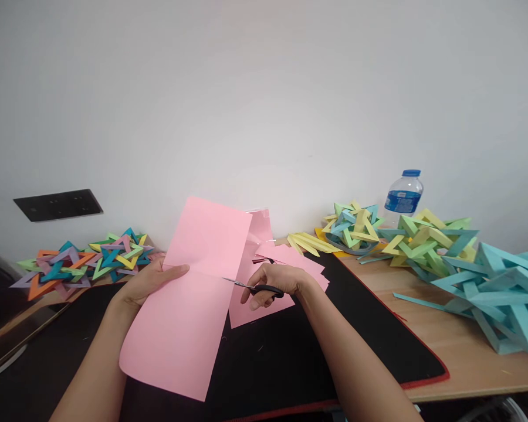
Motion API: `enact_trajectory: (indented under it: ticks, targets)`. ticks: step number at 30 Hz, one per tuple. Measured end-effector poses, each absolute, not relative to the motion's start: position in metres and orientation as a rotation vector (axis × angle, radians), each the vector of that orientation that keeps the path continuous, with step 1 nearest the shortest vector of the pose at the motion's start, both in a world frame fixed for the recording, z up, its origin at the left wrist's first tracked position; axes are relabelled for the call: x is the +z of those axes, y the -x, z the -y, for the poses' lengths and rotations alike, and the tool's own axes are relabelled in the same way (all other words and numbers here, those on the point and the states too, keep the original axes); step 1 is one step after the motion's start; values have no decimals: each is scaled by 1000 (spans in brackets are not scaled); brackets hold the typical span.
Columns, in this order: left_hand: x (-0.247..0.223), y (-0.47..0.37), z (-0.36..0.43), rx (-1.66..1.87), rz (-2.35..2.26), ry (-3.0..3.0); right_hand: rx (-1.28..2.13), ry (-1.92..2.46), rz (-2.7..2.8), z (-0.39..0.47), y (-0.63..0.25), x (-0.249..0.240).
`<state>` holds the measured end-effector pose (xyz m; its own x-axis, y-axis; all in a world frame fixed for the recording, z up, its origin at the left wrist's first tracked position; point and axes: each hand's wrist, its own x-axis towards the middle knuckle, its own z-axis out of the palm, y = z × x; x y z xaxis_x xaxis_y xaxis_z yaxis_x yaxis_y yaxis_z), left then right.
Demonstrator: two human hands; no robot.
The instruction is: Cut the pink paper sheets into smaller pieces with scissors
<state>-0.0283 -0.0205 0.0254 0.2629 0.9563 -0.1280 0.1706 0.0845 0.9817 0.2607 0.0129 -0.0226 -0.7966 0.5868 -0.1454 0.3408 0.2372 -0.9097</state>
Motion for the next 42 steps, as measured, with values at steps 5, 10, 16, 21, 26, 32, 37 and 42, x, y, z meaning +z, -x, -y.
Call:
enact_trajectory:
  ticks: [5, 10, 16, 21, 26, 32, 37, 42]
  targets:
    - [25, 28, 18, 828, -1186, -1351, 1529, 888, 2344, -12, -259, -19]
    - [24, 28, 17, 880, -1252, -1361, 1509, 894, 2369, -12, -258, -20]
    - [26, 27, 18, 873, -1252, -1375, 1511, 900, 2361, -14, -258, -23]
    - [27, 26, 19, 864, -1217, -1398, 1527, 878, 2353, -14, -258, -23]
    - [25, 27, 18, 870, -1219, -1396, 1538, 886, 2336, -13, -257, -22]
    - [24, 27, 17, 836, -1186, -1418, 1555, 897, 2316, -13, -257, -22]
    - [24, 28, 16, 800, -1180, -1424, 1553, 907, 2296, -13, -257, -23]
    - [24, 28, 15, 807, -1200, -1422, 1576, 899, 2286, -14, -257, -24]
